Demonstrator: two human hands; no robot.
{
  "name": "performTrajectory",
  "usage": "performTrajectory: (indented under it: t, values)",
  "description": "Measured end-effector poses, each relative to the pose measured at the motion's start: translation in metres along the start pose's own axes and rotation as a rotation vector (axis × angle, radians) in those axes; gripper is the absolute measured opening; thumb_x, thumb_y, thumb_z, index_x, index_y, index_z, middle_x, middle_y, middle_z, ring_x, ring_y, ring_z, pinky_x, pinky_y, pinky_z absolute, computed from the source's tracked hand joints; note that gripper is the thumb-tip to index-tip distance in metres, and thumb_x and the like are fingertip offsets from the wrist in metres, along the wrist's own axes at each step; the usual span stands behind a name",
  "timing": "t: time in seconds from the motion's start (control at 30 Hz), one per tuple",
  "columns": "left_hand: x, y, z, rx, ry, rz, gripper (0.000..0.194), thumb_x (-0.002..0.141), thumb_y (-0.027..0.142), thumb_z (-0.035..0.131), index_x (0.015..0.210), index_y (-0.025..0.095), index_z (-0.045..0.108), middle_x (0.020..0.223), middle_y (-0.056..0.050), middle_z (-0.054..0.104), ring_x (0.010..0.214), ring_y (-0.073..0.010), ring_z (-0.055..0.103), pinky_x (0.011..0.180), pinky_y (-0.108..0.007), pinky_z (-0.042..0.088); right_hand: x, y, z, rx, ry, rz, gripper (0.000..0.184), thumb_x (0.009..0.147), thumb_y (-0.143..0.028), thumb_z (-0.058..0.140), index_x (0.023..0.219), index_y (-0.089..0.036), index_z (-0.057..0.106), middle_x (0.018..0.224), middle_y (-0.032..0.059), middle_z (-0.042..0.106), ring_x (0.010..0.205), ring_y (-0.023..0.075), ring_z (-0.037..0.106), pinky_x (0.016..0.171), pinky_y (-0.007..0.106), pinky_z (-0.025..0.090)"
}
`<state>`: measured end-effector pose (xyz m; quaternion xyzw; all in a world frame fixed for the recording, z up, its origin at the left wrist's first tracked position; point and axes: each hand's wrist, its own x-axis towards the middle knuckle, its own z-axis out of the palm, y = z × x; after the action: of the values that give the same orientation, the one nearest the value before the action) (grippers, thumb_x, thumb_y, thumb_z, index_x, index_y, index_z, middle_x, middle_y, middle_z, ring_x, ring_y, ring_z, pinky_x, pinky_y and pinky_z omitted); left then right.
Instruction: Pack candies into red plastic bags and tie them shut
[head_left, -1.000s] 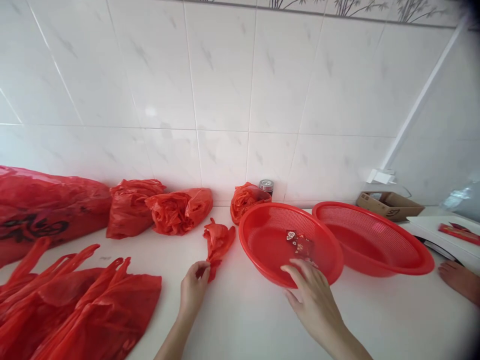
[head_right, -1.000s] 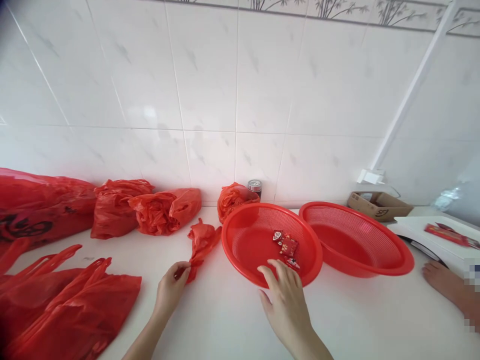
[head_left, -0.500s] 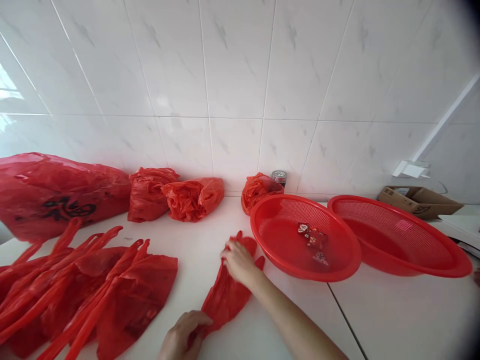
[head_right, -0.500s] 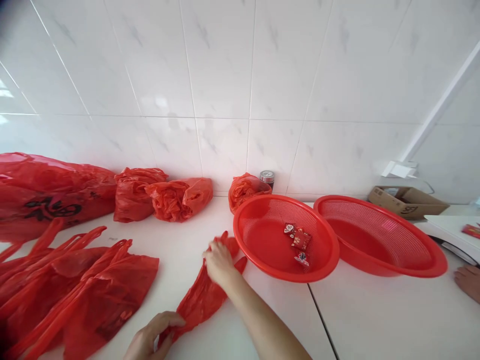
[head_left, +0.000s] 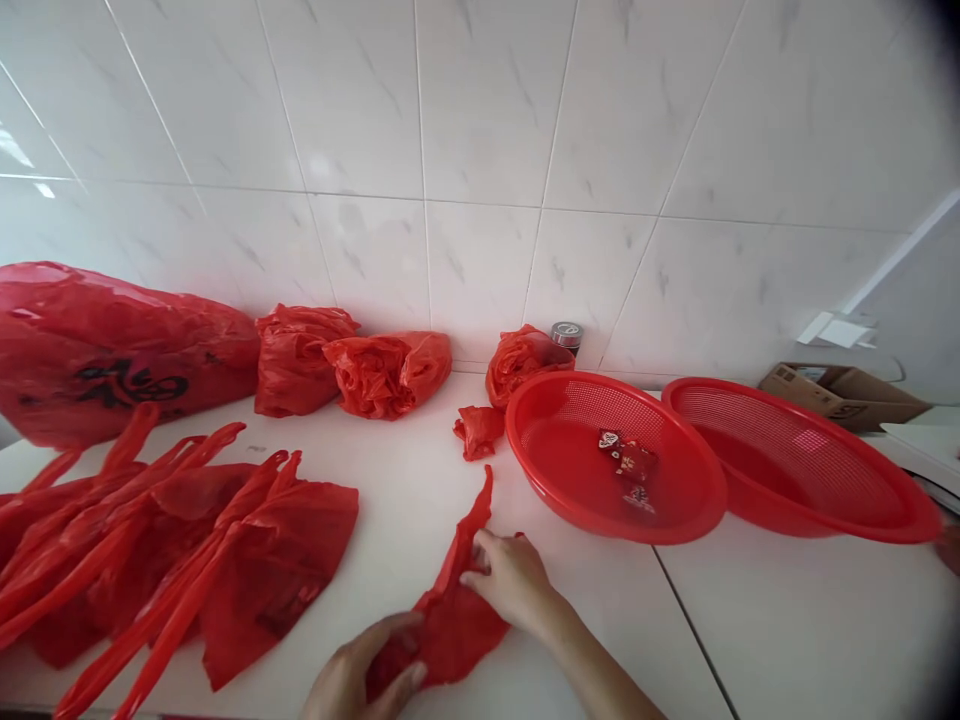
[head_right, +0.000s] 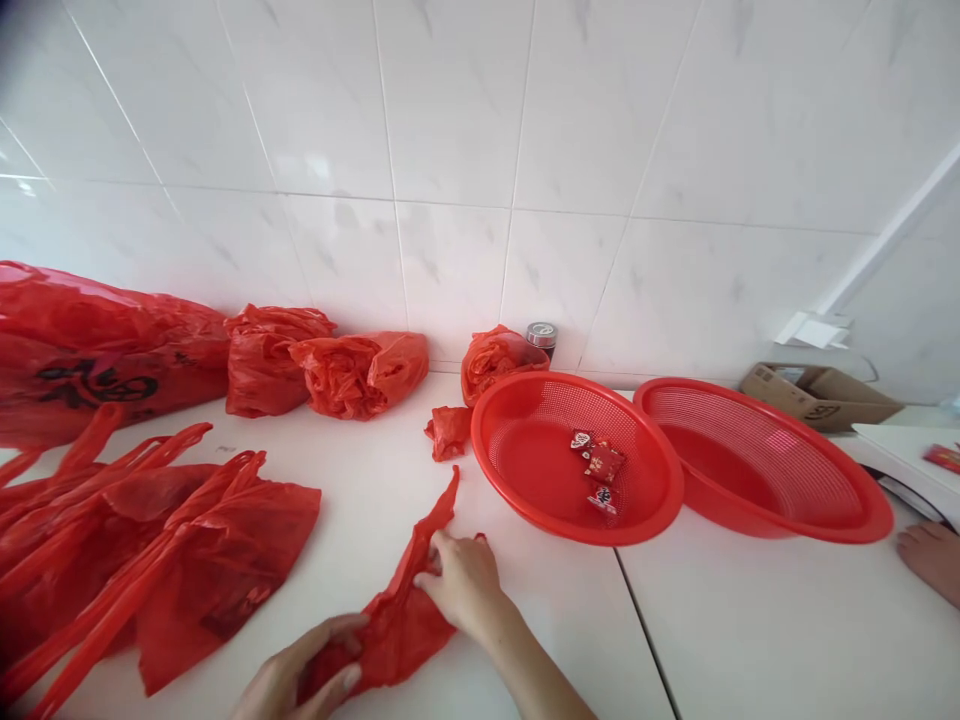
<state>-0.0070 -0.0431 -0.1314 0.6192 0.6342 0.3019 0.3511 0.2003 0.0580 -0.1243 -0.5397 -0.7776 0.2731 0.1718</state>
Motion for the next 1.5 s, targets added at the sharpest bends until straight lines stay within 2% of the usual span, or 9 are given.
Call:
performTrajectory:
  t: [0.13, 0.3, 0.43, 0.57, 0.7, 0.9, 1.03, 1.13, 1.5]
  values:
    - [0.015, 0.019, 0.013, 0.116, 0.093, -0.120, 0.041, 0.081, 0.045, 0.056, 0.117, 0.026, 0.063, 0.068, 0.002, 0.065, 0.060, -0.0187, 0.061, 0.060, -0.026, 0.044, -0.010, -0.017, -0.002, 0.224, -0.090, -0.069, 0.006, 0.080, -0.020, 0.062, 0.073, -0.020, 0.063, 0.062, -0.0050, 0.056, 0.057, 0.0097, 0.047, 0.058, 0.022, 0.034]
    - [0.026, 0.017, 0.008, -0.021, 0.102, 0.020, 0.033, 0.085, 0.049, 0.052, 0.080, 0.023, 0.071, 0.083, -0.006, 0.069, 0.080, -0.0219, 0.063, 0.073, -0.028, 0.047, -0.021, -0.041, -0.028, 0.516, -0.170, -0.185, 0.025, 0.088, -0.029, 0.057, 0.108, -0.026, 0.070, 0.077, -0.0021, 0.067, 0.069, 0.0124, 0.058, 0.067, 0.023, 0.045]
    - [0.025, 0.025, 0.000, -0.157, 0.100, 0.010, 0.040, 0.073, 0.048, 0.069, 0.106, 0.024, 0.070, 0.104, -0.007, 0.070, 0.097, -0.0260, 0.062, 0.090, -0.035, 0.046, -0.026, -0.051, -0.047, 0.647, -0.217, -0.239, 0.029, 0.090, -0.029, 0.054, 0.113, -0.026, 0.070, 0.103, 0.0015, 0.071, 0.093, 0.0175, 0.065, 0.085, 0.028, 0.048]
    - [0.029, 0.043, 0.003, -0.456, -0.010, -0.008, 0.035, 0.077, 0.047, 0.065, 0.096, 0.019, 0.074, 0.089, -0.008, 0.073, 0.087, -0.0273, 0.064, 0.082, -0.036, 0.050, -0.027, -0.058, -0.051, 0.740, -0.274, -0.309, 0.027, 0.090, -0.028, 0.054, 0.110, -0.024, 0.071, 0.107, 0.0014, 0.071, 0.098, 0.0180, 0.065, 0.086, 0.027, 0.048]
    - [0.037, 0.044, -0.010, -0.679, 0.003, -0.068, 0.034, 0.078, 0.048, 0.066, 0.086, 0.017, 0.074, 0.075, -0.005, 0.069, 0.073, -0.0201, 0.062, 0.075, -0.031, 0.051, -0.028, -0.045, -0.062, 0.622, -0.154, -0.259, 0.023, 0.092, -0.030, 0.050, 0.094, -0.021, 0.070, 0.081, -0.0004, 0.067, 0.073, 0.0137, 0.059, 0.067, 0.024, 0.045]
    - [0.038, 0.018, -0.044, -0.914, 0.304, -0.190, 0.038, 0.070, 0.052, 0.073, 0.085, 0.017, 0.070, 0.062, 0.002, 0.057, 0.065, -0.0142, 0.058, 0.066, -0.027, 0.052, -0.034, -0.011, -0.097, 0.531, 0.152, -0.123, 0.023, 0.093, -0.038, 0.049, 0.082, -0.020, 0.057, 0.068, -0.0039, 0.047, 0.062, 0.0105, 0.041, 0.057, 0.022, 0.034]
    - [0.036, 0.035, -0.027, -0.855, -0.005, -0.170, 0.046, 0.078, 0.053, 0.065, 0.109, 0.020, 0.067, 0.101, -0.009, 0.070, 0.095, -0.0241, 0.064, 0.079, -0.034, 0.053, -0.035, -0.024, -0.096, 0.567, 0.045, -0.200, 0.023, 0.093, -0.038, 0.051, 0.082, -0.019, 0.060, 0.070, -0.0027, 0.050, 0.066, 0.0112, 0.043, 0.061, 0.023, 0.036]
    - [0.036, 0.057, -0.007, -0.969, -0.230, -0.178, 0.040, 0.077, 0.049, 0.068, 0.101, 0.017, 0.068, 0.093, -0.009, 0.072, 0.084, -0.0241, 0.068, 0.070, -0.031, 0.053, -0.032, -0.035, -0.085, 0.513, 0.012, -0.245, 0.024, 0.094, -0.033, 0.048, 0.079, -0.019, 0.060, 0.069, -0.0025, 0.051, 0.065, 0.0114, 0.043, 0.061, 0.023, 0.035]
    - [0.040, 0.049, -0.007, -1.146, 0.131, -0.269, 0.046, 0.054, 0.029, 0.087, 0.079, 0.021, 0.049, 0.066, 0.005, 0.062, 0.056, -0.0137, 0.061, 0.055, -0.025, 0.050, -0.033, -0.018, -0.074, 0.502, 0.224, -0.219, 0.027, 0.096, -0.037, 0.045, 0.079, -0.020, 0.056, 0.072, -0.0015, 0.051, 0.067, 0.0119, 0.047, 0.063, 0.023, 0.037]
